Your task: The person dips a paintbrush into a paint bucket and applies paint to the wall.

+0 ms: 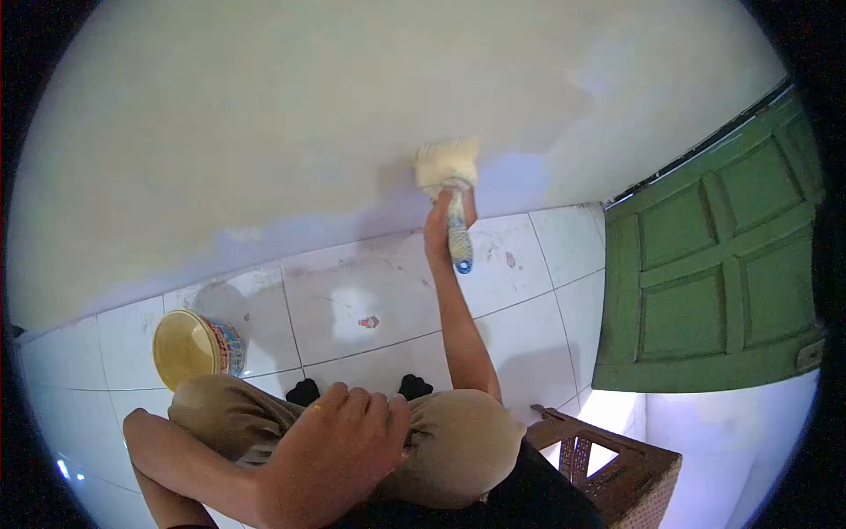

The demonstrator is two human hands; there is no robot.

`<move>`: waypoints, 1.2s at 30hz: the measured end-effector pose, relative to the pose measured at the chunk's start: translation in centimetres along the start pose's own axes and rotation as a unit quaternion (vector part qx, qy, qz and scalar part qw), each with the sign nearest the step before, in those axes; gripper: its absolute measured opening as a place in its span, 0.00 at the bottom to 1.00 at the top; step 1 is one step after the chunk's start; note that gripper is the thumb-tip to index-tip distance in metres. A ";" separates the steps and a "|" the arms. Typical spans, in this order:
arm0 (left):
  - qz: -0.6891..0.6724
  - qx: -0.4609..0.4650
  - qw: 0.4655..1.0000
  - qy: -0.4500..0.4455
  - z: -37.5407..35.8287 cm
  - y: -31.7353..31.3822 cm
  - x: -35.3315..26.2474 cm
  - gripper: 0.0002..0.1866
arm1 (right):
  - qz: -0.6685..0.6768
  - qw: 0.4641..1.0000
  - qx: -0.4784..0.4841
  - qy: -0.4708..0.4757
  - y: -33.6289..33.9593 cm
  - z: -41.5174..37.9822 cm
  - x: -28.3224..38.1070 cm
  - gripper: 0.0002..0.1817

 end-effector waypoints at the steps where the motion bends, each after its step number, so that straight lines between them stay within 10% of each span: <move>1: -0.018 0.034 0.999 -0.021 0.1 -0.6 -0.1 0.28 | 0.013 0.998 0.006 -0.060 0.7 -1.2 -2.8 0.07; 8: 0.012 0.026 0.999 -0.046 -0.7 0.4 -2.0 0.27 | -0.088 0.986 0.029 -0.136 1.5 -2.7 0.8 0.07; 12: 0.023 -0.006 1.000 0.004 -1.2 0.7 -1.7 0.22 | -0.056 0.990 0.078 0.104 -3.0 2.6 15.1 0.05; 15: 0.031 -0.042 0.999 0.005 -1.4 1.0 -1.3 0.21 | -0.020 0.991 0.077 0.104 -4.8 3.4 15.4 0.04; 26: 0.052 0.011 0.998 -0.028 -1.8 0.3 -1.5 0.28 | -0.102 0.994 -0.003 -0.030 1.8 -5.0 -7.3 0.05; 28: 0.066 -0.045 0.997 -0.002 -2.6 1.1 -2.2 0.22 | -0.100 0.985 0.105 -0.089 0.2 -2.2 1.9 0.06; 31: 0.090 -0.064 0.994 -0.019 -3.0 0.8 -2.4 0.22 | -0.126 0.987 0.043 0.090 -1.0 2.6 15.3 0.07; 36: 0.059 -0.068 0.996 0.006 -2.8 1.1 -1.7 0.22 | -0.076 0.991 0.055 0.093 -2.8 7.9 18.4 0.07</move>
Point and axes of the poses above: each hand's wrist, its own z-axis towards the middle knuckle, its own y-axis out of the back of the hand, x = y × z, the point moved 8 cm from there along z, towards the middle knuckle, and after that the axes turned 2 degrees about -y, right-handed, at the moved point
